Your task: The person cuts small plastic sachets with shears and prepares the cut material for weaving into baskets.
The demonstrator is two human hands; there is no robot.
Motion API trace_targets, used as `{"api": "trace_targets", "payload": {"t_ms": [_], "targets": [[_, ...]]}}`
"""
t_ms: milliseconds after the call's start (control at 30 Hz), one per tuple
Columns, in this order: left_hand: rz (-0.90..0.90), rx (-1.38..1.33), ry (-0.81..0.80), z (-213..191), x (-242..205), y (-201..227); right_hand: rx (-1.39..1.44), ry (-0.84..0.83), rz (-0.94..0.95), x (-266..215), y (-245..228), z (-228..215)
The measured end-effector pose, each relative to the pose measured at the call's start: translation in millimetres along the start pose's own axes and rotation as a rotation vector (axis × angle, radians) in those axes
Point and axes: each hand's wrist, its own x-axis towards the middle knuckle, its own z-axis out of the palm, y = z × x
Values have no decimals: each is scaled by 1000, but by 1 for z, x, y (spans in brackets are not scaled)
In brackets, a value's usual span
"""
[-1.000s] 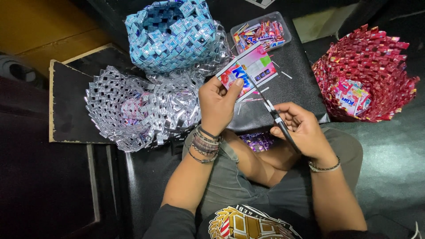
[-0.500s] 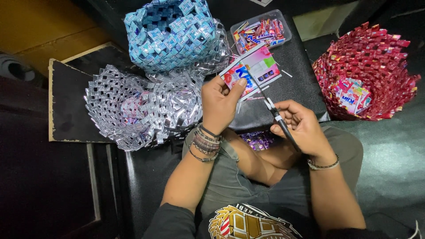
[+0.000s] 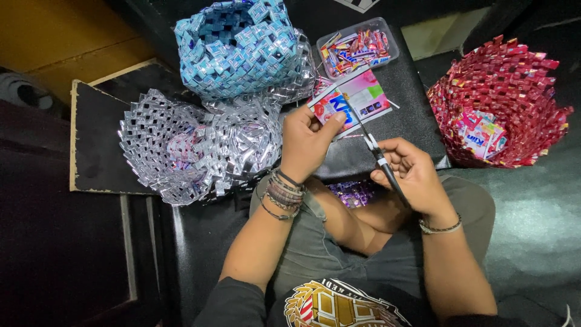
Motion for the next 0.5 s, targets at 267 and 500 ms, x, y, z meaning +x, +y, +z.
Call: {"api": "trace_targets", "payload": {"t_ms": [267, 500], "targets": [[167, 33, 128, 1, 6, -6, 37, 3, 9, 1, 1, 2], [186, 53, 189, 4, 6, -15, 85, -4, 5, 3, 0, 12]]}}
